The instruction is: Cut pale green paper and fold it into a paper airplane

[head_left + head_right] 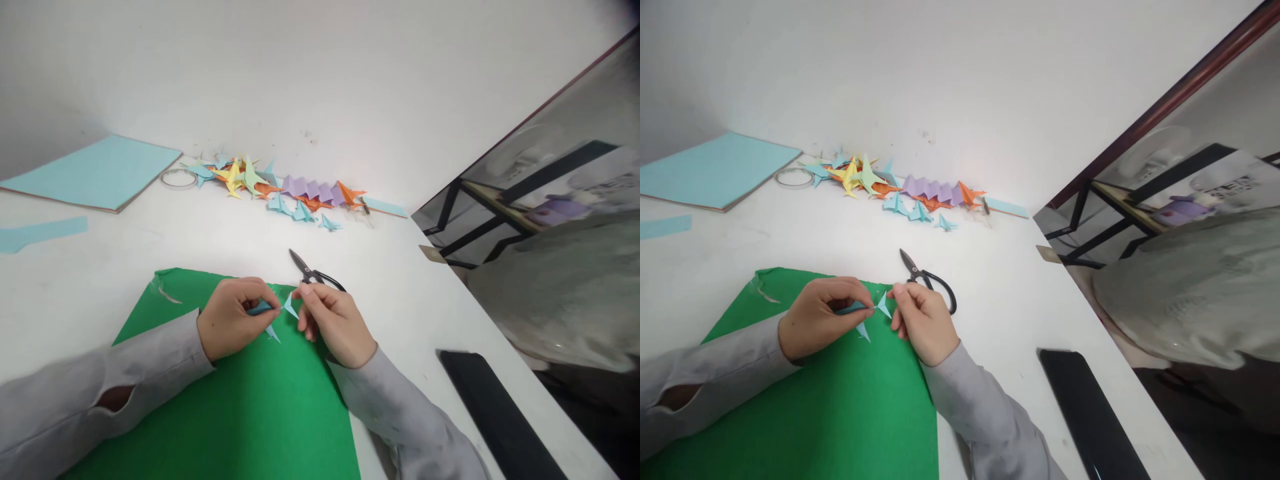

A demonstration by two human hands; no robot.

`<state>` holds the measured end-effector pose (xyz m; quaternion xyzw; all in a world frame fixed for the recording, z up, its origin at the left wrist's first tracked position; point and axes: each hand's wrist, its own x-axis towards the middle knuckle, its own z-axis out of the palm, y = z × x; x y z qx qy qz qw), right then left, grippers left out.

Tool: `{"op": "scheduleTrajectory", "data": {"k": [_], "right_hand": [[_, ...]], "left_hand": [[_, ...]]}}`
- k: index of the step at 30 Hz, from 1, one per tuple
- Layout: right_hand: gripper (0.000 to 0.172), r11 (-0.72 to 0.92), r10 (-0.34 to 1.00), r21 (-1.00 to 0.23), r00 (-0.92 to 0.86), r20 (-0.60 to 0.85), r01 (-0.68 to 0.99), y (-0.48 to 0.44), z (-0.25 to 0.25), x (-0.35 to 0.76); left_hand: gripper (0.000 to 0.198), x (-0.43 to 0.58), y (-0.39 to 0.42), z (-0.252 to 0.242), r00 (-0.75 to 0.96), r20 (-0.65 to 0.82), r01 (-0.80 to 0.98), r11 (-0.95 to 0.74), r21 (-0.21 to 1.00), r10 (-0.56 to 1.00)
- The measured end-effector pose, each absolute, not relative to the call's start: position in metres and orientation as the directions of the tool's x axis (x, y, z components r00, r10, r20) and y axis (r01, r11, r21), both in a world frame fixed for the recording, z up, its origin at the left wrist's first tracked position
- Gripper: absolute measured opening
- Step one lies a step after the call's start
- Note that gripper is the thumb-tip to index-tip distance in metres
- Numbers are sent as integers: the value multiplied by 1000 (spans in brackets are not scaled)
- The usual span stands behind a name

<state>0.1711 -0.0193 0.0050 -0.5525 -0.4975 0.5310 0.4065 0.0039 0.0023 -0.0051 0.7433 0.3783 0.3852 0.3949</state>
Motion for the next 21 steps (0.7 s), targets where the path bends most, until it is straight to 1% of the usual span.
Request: {"op": "scheduleTrajectory", "data": {"k": [3,6,12,15,17,18,21], "right_hand": [[43,-161,980,-979,-97,-174,127,-21,2,168],[39,-152,984,-983,-77,-161,106,-21,1,167],[46,-153,988,-988,-24,-153,26,-18,1,170],[47,-155,988,-988,-10,-155,-1,-17,0,171],[48,-167,986,-986,-16,-166,-30,-16,-1,172],[49,-171,985,-984,-15,-171,-50,-16,-2,172],[49,-184,982,-974,3,-187,-132,-14,-5,172]], "left_hand": [[10,4,2,-6,423,280,251,-409,877,861],[10,4,2,-6,431,286,256,-419,871,856],[9,4,3,-7,426,284,268,-419,868,859],[7,4,3,-6,376,302,280,-418,864,876],[9,4,4,-3,311,294,266,-379,886,904],[14,4,4,-2,280,271,240,-340,909,921],[31,3,5,4,268,152,96,-184,978,951]]}}
